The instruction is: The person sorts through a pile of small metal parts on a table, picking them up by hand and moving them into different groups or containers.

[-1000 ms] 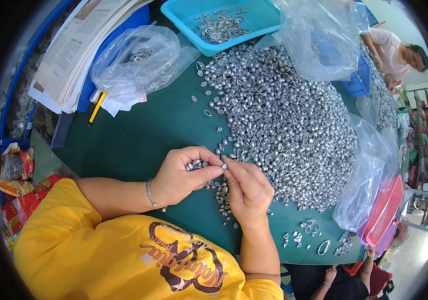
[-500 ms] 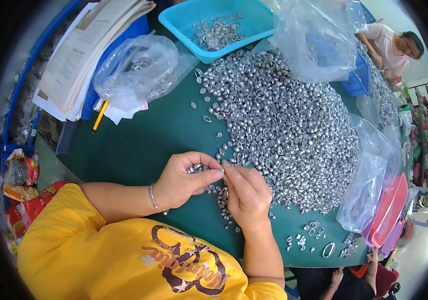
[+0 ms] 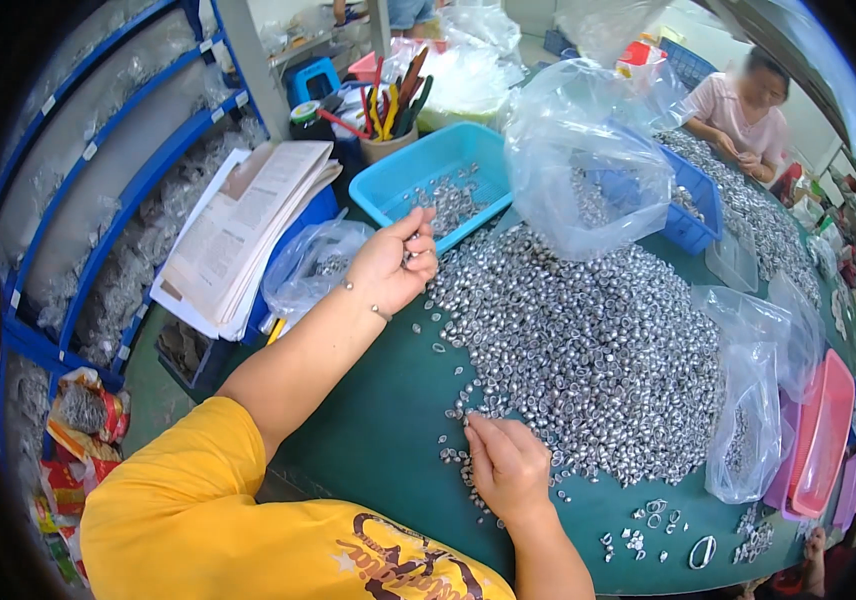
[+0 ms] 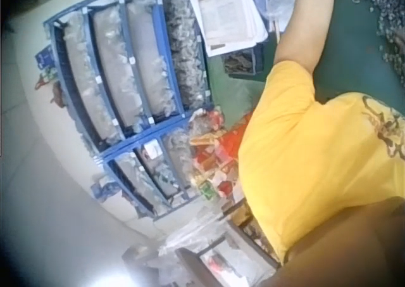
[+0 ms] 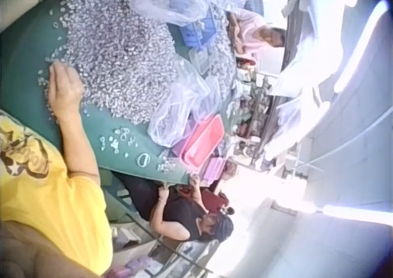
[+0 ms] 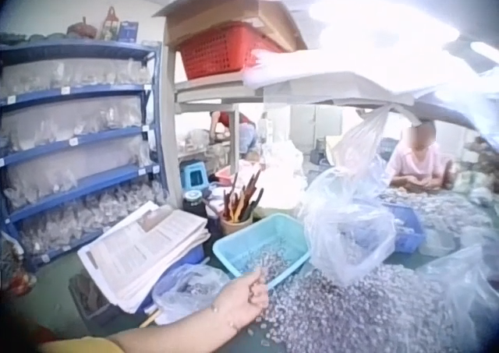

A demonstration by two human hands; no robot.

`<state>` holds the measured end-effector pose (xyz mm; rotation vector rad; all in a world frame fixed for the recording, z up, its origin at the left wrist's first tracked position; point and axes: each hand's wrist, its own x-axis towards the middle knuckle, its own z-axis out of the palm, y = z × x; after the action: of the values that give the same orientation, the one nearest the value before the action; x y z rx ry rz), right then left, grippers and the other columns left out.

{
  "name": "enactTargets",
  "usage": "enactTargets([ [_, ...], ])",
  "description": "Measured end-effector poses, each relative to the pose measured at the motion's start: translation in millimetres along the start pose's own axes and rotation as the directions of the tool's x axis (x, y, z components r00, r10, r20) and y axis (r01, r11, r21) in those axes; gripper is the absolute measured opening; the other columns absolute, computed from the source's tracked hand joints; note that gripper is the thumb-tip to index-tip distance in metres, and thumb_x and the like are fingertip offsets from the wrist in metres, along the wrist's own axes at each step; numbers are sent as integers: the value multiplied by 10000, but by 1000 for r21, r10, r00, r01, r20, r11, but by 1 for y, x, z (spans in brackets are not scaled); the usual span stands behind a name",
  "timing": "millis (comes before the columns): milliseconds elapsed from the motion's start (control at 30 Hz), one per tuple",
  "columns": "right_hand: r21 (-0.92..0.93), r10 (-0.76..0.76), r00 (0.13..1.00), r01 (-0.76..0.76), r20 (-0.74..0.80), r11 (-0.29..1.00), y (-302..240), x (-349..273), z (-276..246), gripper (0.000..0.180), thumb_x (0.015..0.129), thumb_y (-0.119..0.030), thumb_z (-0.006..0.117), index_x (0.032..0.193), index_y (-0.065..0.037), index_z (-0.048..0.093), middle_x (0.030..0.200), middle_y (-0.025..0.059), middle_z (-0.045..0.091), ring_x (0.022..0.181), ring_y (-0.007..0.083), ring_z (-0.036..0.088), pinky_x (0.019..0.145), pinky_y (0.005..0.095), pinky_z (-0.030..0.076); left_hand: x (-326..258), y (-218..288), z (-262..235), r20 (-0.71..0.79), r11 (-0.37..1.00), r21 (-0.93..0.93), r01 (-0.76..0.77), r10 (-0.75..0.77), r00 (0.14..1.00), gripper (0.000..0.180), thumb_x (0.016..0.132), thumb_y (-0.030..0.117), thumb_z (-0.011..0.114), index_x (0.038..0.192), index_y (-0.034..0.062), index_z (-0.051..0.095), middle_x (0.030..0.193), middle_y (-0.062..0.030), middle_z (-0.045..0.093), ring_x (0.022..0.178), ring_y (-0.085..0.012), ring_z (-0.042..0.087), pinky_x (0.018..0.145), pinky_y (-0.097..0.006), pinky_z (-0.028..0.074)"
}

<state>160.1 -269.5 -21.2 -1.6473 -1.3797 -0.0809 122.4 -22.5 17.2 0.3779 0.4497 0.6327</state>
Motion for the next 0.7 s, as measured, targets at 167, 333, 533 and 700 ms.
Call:
enactTargets([
  [167,18,-46,999,46,10,999,-1,-2,2,136,709,-30,634,844,-33,620,698,91,596,567,232,572,498,297,467,-27,-47,21,46,940,-105,326,-323,945,200,882,189,490,997,27,474,739,-5,455,535,-54,384,415,-175,274],
  [333,28,-62,998,61,13,998,6,-4,2,115,721,-47,625,835,-33,622,679,91,587,565,237,568,495,304,465,1,-77,81,354,861,-74,503,-448,821,135,882,160,457,937,39,481,738,-1,457,547,-66,388,413,-179,264],
  [533,1,-7,999,7,-49,1000,6,0,-7,85,718,-4,618,803,-4,619,660,114,580,546,243,562,498,302,459,79,-49,182,-52,971,59,232,-229,972,151,879,152,457,949,20,479,946,-105,461,753,-193,502,712,-372,437],
  [700,-47,-3,986,-5,-168,999,28,0,-8,96,713,-43,619,806,-22,610,730,127,609,621,278,589,559,330,482,104,-37,186,-96,901,420,111,-77,992,173,864,93,457,997,-9,498,1065,-146,479,986,-268,503,942,-479,344],
])
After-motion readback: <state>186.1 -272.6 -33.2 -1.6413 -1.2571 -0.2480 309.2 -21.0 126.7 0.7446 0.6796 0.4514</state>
